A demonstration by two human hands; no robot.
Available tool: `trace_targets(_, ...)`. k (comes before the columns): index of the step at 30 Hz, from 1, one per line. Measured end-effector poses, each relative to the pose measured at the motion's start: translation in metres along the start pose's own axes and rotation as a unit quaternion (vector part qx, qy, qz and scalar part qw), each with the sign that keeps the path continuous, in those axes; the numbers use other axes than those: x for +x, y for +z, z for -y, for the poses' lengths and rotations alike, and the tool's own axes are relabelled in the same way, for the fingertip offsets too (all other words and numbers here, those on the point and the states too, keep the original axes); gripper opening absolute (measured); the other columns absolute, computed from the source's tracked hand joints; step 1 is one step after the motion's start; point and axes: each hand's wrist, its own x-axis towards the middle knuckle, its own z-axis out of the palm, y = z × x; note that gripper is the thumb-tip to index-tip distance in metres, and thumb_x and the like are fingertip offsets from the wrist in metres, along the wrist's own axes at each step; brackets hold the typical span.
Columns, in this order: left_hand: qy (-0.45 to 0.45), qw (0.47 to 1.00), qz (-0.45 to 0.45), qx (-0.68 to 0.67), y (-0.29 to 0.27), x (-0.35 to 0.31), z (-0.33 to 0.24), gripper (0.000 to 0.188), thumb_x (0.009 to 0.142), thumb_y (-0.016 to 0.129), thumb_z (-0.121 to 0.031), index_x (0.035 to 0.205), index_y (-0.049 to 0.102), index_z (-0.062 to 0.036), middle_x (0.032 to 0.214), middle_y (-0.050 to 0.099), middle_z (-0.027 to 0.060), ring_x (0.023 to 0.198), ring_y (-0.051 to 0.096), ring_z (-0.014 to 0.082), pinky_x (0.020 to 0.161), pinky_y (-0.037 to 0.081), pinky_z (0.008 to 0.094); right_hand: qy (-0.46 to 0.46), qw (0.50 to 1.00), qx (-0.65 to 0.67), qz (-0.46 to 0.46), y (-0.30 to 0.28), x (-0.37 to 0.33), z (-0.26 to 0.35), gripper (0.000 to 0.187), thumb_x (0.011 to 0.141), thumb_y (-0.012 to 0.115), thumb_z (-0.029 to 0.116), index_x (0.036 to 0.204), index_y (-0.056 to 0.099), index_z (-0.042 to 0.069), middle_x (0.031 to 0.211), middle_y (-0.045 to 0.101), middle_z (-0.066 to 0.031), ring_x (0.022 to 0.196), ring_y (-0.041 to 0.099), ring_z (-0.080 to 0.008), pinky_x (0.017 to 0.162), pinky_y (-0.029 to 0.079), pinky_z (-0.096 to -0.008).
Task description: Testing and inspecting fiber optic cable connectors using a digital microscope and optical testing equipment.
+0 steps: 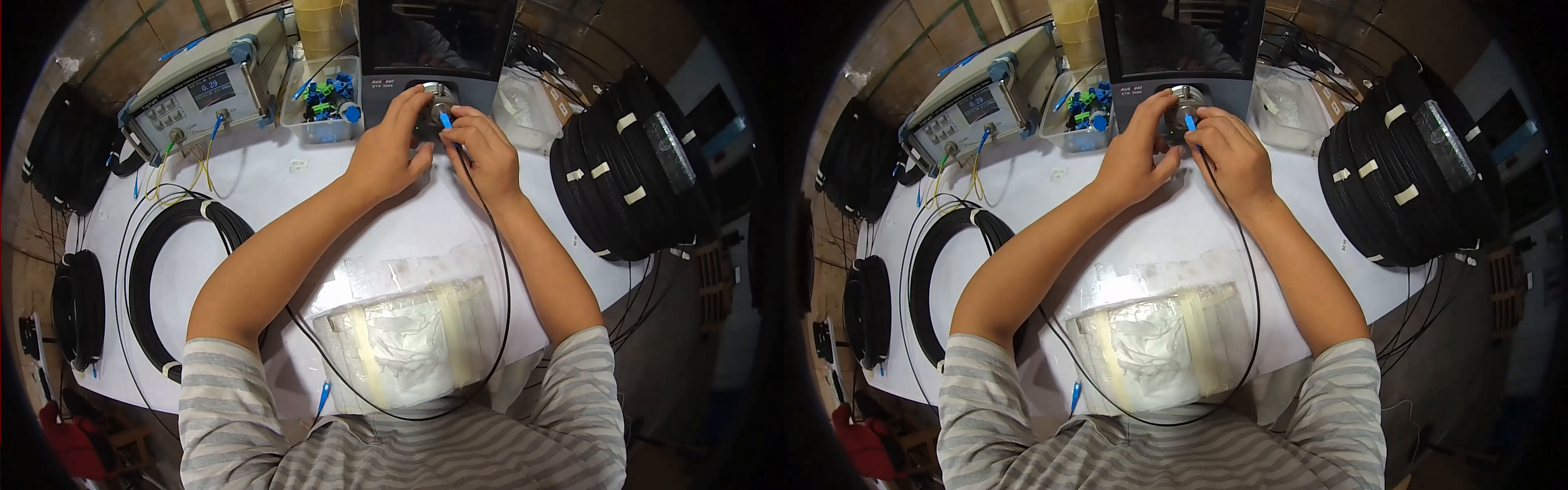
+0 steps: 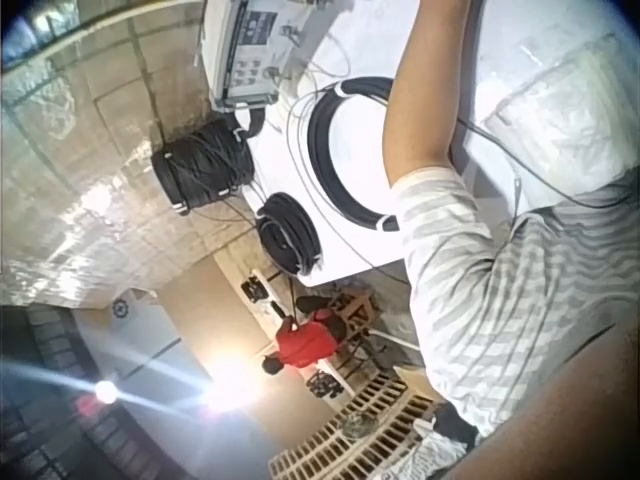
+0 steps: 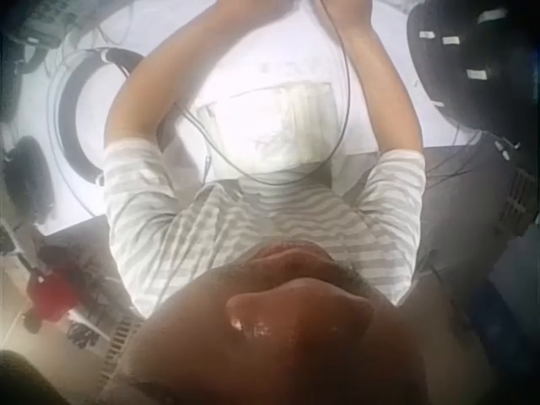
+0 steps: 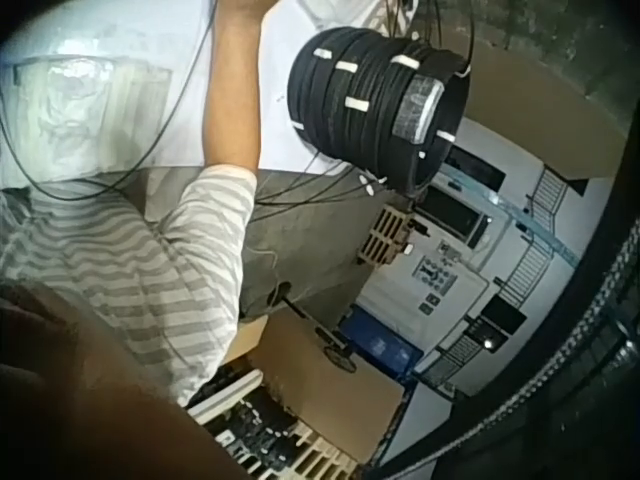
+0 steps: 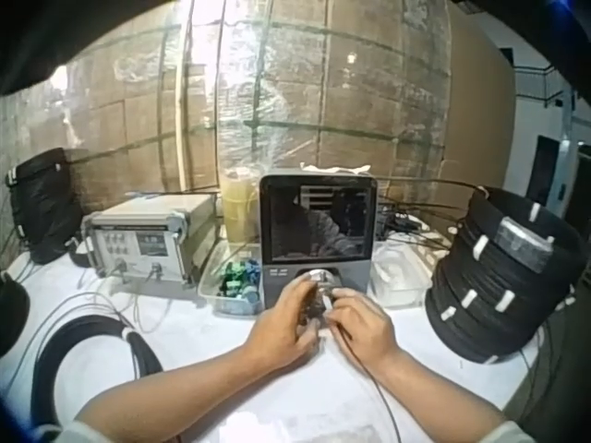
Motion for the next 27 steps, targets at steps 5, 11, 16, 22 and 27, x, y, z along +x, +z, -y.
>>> trace_targets(5, 0.018, 1.000, -0.012, -0.006, 0.002, -0.001, 0.001, 0.073, 0.085, 0.072, -0.011, 0.151, 0.040, -0.0072, 0.159, 0.042, 0.0173, 0.092, 0.072, 0.0373, 0.078, 0.059, 0.0433, 0.007, 1.000, -0.015, 0.005, -0.001, 0.001, 0.003, 0.026, 0.075, 0.083, -0.003, 0.095, 0.070, 0.006, 0.101, 0.073, -0.0121, 0.108, 0.071, -0.0318, 0.090, 0.058, -0.0401)
trace_targets(11, 0.007, 1.000, -0.006, 0.000, 0.001, -0.003, 0.000, 0.074, 0.087, 0.072, -0.006, 0.153, 0.038, -0.0094, 0.160, 0.042, 0.0156, 0.085, 0.073, 0.0251, 0.079, 0.059, 0.0368, 0.030, 0.999, -0.033, -0.008, -0.004, 0.015, 0.011, 0.021, 0.079, 0.083, 0.003, 0.096, 0.072, 0.007, 0.096, 0.073, -0.0114, 0.103, 0.069, -0.0309, 0.087, 0.056, -0.0400)
trace_targets(16, 0.007, 1.000, -0.006, 0.006, 0.001, -0.002, -0.001, 0.073, 0.086, 0.071, -0.008, 0.151, 0.039, -0.0085, 0.159, 0.042, 0.0161, 0.087, 0.072, 0.0299, 0.078, 0.059, 0.0398, 0.030, 0.999, -0.035, -0.010, -0.001, 0.017, 0.004, 0.018, 0.080, 0.084, 0.006, 0.094, 0.072, 0.007, 0.093, 0.072, -0.0105, 0.101, 0.068, -0.0305, 0.085, 0.056, -0.0404)
trace_targets(22, 0.008, 1.000, -0.005, 0.012, 0.001, -0.001, -0.002, 0.073, 0.086, 0.072, -0.007, 0.151, 0.039, -0.0083, 0.160, 0.042, 0.0170, 0.085, 0.072, 0.0294, 0.078, 0.059, 0.0391, 0.003, 1.000, -0.008, -0.021, 0.004, 0.006, -0.012, 0.039, 0.079, 0.087, 0.011, 0.113, 0.068, 0.009, 0.109, 0.067, -0.0120, 0.104, 0.064, -0.0334, 0.087, 0.055, -0.0417)
trace_targets(27, 0.018, 1.000, -0.010, 0.014, 0.001, 0.000, 0.000, 0.072, 0.087, 0.072, -0.005, 0.151, 0.040, -0.0079, 0.158, 0.044, 0.0161, 0.081, 0.071, 0.0233, 0.077, 0.059, 0.0359, 0.088, 0.996, 0.019, -0.010, 0.015, -0.008, -0.023, 0.066, 0.076, 0.091, 0.015, 0.131, 0.057, 0.007, 0.120, 0.062, -0.0143, 0.113, 0.060, -0.0353, 0.094, 0.052, -0.0438)
